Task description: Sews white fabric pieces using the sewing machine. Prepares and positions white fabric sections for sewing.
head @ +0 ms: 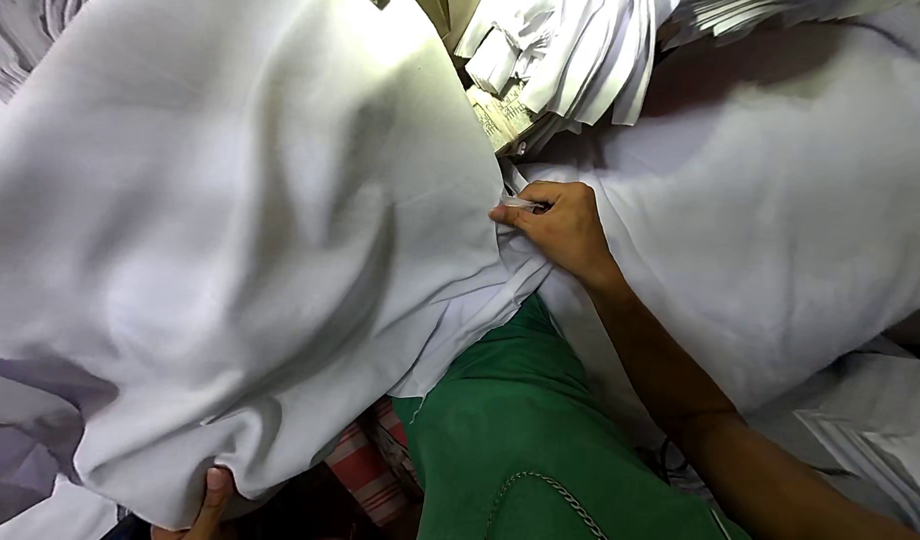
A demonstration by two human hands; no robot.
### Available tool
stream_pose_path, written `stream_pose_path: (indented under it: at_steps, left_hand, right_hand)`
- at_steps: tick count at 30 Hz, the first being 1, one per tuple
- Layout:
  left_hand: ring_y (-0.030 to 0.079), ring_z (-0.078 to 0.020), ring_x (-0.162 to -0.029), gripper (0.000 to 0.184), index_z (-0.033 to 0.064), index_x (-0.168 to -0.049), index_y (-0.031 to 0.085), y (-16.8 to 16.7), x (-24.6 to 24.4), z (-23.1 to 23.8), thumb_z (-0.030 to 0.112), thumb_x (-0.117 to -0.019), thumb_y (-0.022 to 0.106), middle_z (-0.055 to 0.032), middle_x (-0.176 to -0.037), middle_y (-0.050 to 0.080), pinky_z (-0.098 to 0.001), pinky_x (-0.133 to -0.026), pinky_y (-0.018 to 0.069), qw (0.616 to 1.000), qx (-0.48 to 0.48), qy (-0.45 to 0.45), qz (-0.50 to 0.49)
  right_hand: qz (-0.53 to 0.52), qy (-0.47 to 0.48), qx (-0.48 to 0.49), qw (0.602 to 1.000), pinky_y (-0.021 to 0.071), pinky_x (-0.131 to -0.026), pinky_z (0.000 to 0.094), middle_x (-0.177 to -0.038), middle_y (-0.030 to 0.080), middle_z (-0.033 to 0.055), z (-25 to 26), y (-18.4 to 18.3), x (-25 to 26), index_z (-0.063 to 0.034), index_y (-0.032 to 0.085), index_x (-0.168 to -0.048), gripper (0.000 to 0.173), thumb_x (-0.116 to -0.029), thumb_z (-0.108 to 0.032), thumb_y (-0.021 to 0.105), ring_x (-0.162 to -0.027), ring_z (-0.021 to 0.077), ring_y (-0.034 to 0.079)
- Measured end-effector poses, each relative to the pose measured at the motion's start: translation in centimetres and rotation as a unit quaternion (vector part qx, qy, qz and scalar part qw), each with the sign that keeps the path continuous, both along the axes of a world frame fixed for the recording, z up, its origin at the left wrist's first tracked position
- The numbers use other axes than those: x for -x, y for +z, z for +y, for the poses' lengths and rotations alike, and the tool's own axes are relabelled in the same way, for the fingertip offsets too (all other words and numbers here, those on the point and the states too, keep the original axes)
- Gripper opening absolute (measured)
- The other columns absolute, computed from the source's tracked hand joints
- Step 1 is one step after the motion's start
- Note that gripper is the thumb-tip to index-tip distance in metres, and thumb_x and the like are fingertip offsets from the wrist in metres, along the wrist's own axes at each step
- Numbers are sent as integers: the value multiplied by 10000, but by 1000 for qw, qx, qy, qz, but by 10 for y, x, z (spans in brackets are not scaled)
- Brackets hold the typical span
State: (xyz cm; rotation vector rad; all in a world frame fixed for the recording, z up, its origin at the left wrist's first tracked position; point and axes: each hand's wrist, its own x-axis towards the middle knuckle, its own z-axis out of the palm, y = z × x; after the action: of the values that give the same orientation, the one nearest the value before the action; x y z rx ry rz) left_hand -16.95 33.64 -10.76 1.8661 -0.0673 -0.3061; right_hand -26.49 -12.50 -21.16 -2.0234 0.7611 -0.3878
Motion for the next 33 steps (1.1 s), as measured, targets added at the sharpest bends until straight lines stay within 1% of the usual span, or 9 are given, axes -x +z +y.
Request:
stream_pose_path:
  at_steps: [3, 7, 10, 13, 15, 17, 20, 27, 33]
  left_hand:
    - [686, -36, -1070, 385, 165, -1264, 578, 0, 0, 3, 264, -934, 750, 124, -1122, 732, -266, -985, 556, 1000, 4, -4, -8]
    - [699, -85, -1065, 318, 147, -1224, 624, -4, 0, 11, 257, -946, 732, 62, -1119, 741, -297, -995, 555, 1000, 30, 2, -6]
    - [698, -48, -1060, 292, 182, -1204, 632, 5, 3, -3, 276, -947, 734, 103, -1107, 748, -264, -988, 556, 1000, 29, 11, -3]
    - [683, -17, -1075, 285, 231, -1215, 639, 6, 3, 1, 365, -969, 691, 132, -1117, 740, -238, -994, 541, 999, 33, -2, 7]
    - [670, 11, -1084, 408, 265, -1246, 620, 5, 6, 7, 461, -907, 734, 167, -1129, 727, -228, -980, 544, 999, 15, -2, 29]
    - [686, -5, -1041, 496, 188, -1261, 566, 4, 7, 3, 371, -868, 807, 148, -1100, 727, -240, -939, 570, 999, -9, 19, 34]
    - [691, -8, -983, 373, 112, -1240, 534, 4, 4, -8, 116, -911, 709, 126, -1046, 721, -232, -914, 576, 998, -29, 54, 21]
    - [663, 21, -935, 341, 83, -1238, 463, 1, -3, -4, -44, -933, 547, 132, -1009, 661, -211, -892, 567, 992, -53, 114, 10]
    - [636, 65, -990, 397, -3, -1324, 415, 0, -7, -38, -33, -958, 566, 104, -1086, 628, -166, -898, 550, 980, -81, 179, -24]
  right_hand:
    - [-3, 8, -7, 1000, 409, -574, 274, -717, 651, -20, -3, 1, -3, -100, 690, -707, 339, -848, -380, 817, -605, 39, 520]
    - [-36, 8, -59, 998, 351, -496, 251, -682, 576, 12, 2, 7, 7, -100, 594, -735, 324, -805, -242, 877, -553, 85, 475]
    - [-52, -2, -108, 993, 325, -467, 223, -652, 536, 8, 0, 4, 8, -117, 550, -758, 344, -784, -180, 887, -523, 79, 452]
    - [-70, 17, -131, 989, 347, -477, 193, -690, 556, -4, -2, 1, 8, -114, 596, -817, 262, -824, -167, 852, -547, 58, 466]
    - [-76, 32, -131, 988, 375, -503, 182, -728, 592, -8, -2, 0, 9, -103, 651, -866, 192, -846, -161, 834, -577, 44, 492]
    - [-83, 34, -126, 988, 431, -520, 162, -767, 667, -10, -3, 0, 10, -84, 720, -880, 118, -854, -126, 827, -596, 18, 544]
    - [-93, 29, -101, 990, 447, -533, 144, -799, 706, -14, -4, -1, 12, -74, 744, -877, 73, -866, -102, 811, -615, -9, 569]
    - [-102, 43, -64, 992, 455, -578, 152, -851, 721, 14, -7, -1, 18, -56, 765, -917, 67, -872, -93, 799, -674, 6, 589]
    - [-111, 38, -82, 990, 559, -703, 182, -897, 740, 25, -7, -4, 11, -25, 765, -931, 76, -862, -53, 779, -772, 14, 663]
